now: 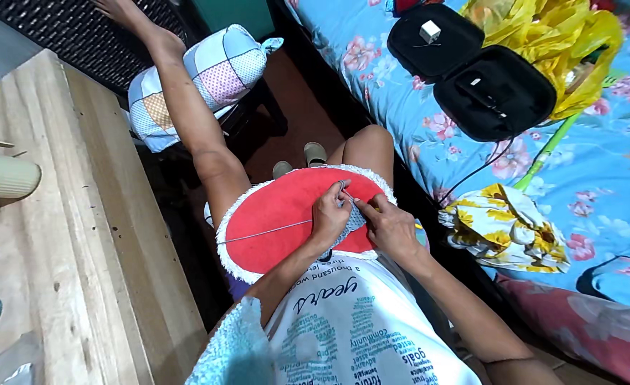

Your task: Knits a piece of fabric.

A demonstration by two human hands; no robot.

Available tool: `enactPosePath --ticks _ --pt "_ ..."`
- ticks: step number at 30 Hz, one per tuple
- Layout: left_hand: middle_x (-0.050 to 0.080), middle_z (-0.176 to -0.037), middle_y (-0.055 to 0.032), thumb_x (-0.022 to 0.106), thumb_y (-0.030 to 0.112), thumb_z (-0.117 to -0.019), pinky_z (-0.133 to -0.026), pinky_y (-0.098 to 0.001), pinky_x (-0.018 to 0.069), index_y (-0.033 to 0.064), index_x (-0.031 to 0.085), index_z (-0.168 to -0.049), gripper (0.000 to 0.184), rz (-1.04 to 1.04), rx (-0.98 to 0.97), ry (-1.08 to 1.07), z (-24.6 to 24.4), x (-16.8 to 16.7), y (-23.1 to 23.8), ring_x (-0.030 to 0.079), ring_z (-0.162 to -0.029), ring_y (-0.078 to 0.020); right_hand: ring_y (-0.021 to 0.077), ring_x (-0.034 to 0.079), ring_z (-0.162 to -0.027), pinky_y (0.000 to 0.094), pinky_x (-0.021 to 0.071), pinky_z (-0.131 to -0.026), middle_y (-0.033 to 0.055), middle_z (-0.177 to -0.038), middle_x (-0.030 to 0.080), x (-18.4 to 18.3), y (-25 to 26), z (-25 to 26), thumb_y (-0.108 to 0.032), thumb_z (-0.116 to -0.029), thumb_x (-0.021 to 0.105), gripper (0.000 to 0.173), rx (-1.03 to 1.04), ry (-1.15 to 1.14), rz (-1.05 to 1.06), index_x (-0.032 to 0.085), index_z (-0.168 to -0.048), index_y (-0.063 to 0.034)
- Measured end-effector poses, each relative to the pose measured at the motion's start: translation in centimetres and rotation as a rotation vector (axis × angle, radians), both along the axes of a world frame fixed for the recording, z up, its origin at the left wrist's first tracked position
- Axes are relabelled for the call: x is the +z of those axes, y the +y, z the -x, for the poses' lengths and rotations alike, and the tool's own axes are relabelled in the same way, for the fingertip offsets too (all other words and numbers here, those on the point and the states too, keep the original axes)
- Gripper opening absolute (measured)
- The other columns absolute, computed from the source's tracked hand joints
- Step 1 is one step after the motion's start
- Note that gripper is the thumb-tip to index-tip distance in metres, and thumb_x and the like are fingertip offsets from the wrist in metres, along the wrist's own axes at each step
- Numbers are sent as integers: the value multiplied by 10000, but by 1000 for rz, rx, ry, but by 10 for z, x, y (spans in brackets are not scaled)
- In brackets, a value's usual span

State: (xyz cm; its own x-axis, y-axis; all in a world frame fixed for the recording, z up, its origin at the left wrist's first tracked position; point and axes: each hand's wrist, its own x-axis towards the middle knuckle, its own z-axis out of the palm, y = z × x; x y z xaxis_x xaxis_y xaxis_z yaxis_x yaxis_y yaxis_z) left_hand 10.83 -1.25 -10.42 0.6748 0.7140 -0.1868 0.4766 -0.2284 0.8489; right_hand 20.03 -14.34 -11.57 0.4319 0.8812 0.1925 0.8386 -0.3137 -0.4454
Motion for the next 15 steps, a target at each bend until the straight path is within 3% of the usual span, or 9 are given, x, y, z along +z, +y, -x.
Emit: enactPosePath --ticks 4,10,15 --pt "745 -918 -55 597 32 -919 -810 -411 560 70 696 -1276 372 -146 -47 -29 2 -6 -4 705 -854 -175 381 696 -744 490 561 -569 204 -989 691 0 1 0 13 -818 658 413 18 -13 16 766 -1199 -108" --pt "762 -1004 -110 577 7 -918 -774 -453 597 38 729 -1202 324 -439 -122 -116 4 -19 -9 743 -872 -241 376 698 -768 488 569 -602 202 -997 691 1 3 0 10 -806 669 423 42 -4 22 761 -1205 -96" --pt "755 -918 -131 558 -9 -912 -724 -413 600 11 745 -1155 307 -607 -180 -156 5 -22 -10 740 -801 -263 387 702 -768 510 573 -602 211 -1012 698 -2 5 -2 4 -815 665 388 48 15 -12 767 -1179 -84"
